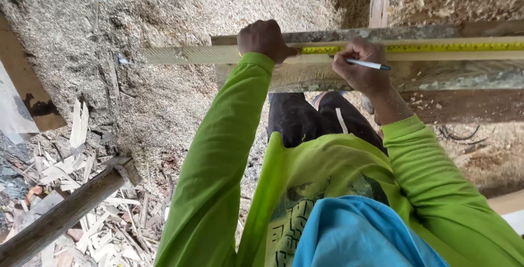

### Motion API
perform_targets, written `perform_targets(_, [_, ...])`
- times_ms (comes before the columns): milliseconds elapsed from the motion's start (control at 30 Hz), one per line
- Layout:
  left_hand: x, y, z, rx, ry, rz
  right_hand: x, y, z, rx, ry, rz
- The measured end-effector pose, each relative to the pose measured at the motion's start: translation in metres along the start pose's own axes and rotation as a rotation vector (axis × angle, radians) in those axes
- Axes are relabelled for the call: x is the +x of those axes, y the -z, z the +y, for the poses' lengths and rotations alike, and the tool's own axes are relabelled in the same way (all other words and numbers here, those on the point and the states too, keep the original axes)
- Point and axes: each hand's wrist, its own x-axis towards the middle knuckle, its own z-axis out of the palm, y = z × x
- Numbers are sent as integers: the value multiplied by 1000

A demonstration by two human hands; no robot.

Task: Measuring and marking a wooden plank with a square and pen.

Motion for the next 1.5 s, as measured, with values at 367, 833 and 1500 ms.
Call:
perform_targets(367, [-69, -53, 3, -113, -171, 189, 42, 151, 27, 62, -191, 237])
perform_targets(833, [-166, -98, -2, -504, -220, 108, 114, 153, 173, -854, -286, -37])
perform_targets(1500, [159, -37, 314, -186, -875, 531, -311, 212, 22, 697, -142, 1319])
